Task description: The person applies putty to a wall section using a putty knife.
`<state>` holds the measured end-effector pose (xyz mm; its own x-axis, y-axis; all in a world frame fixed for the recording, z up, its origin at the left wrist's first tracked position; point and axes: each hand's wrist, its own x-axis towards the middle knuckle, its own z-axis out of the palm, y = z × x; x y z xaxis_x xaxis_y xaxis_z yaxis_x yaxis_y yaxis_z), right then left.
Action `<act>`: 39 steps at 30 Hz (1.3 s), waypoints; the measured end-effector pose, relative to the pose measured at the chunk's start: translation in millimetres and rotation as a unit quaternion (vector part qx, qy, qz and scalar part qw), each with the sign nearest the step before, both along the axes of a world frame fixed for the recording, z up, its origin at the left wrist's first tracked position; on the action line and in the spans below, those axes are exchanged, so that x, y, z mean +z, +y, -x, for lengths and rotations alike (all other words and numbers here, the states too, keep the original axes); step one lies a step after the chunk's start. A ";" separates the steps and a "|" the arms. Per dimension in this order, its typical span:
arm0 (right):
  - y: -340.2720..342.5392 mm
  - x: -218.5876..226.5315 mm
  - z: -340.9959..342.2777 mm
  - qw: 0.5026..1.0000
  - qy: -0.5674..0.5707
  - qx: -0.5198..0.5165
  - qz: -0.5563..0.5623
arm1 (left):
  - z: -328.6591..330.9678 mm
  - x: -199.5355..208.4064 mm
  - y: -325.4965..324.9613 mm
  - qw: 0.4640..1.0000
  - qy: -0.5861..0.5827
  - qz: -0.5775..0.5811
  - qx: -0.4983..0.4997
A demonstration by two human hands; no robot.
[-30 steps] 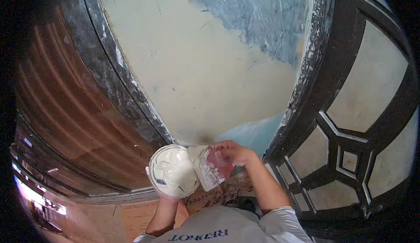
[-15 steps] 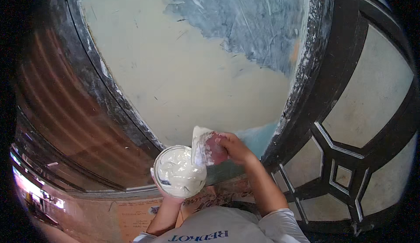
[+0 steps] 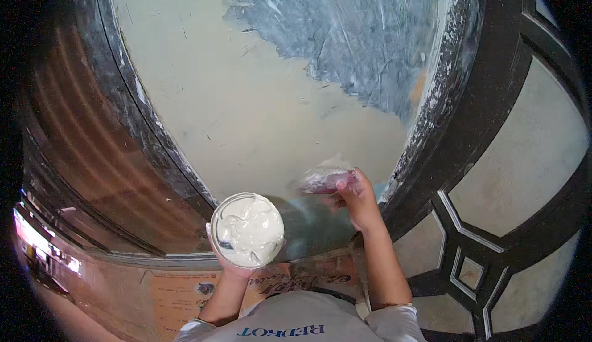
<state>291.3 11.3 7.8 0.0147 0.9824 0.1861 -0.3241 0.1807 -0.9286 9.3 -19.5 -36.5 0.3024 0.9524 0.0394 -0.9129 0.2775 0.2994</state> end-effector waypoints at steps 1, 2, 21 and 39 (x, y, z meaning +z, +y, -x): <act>-0.2 0.8 -0.5 1.000 0.009 -0.014 -0.013 | -0.5 0.4 1.7 0.999 0.015 -0.031 0.011; -2.0 1.6 -4.4 0.999 0.017 -0.034 -0.026 | -5.3 4.2 3.2 0.999 0.002 -0.041 0.007; -32.4 122.7 -26.5 0.837 -0.457 0.036 -0.300 | -66.8 33.8 4.2 0.978 -0.033 -0.139 0.153; -31.4 180.4 1.5 0.469 -0.657 -0.130 -0.576 | -98.1 61.5 -1.1 0.946 -0.010 -0.303 0.115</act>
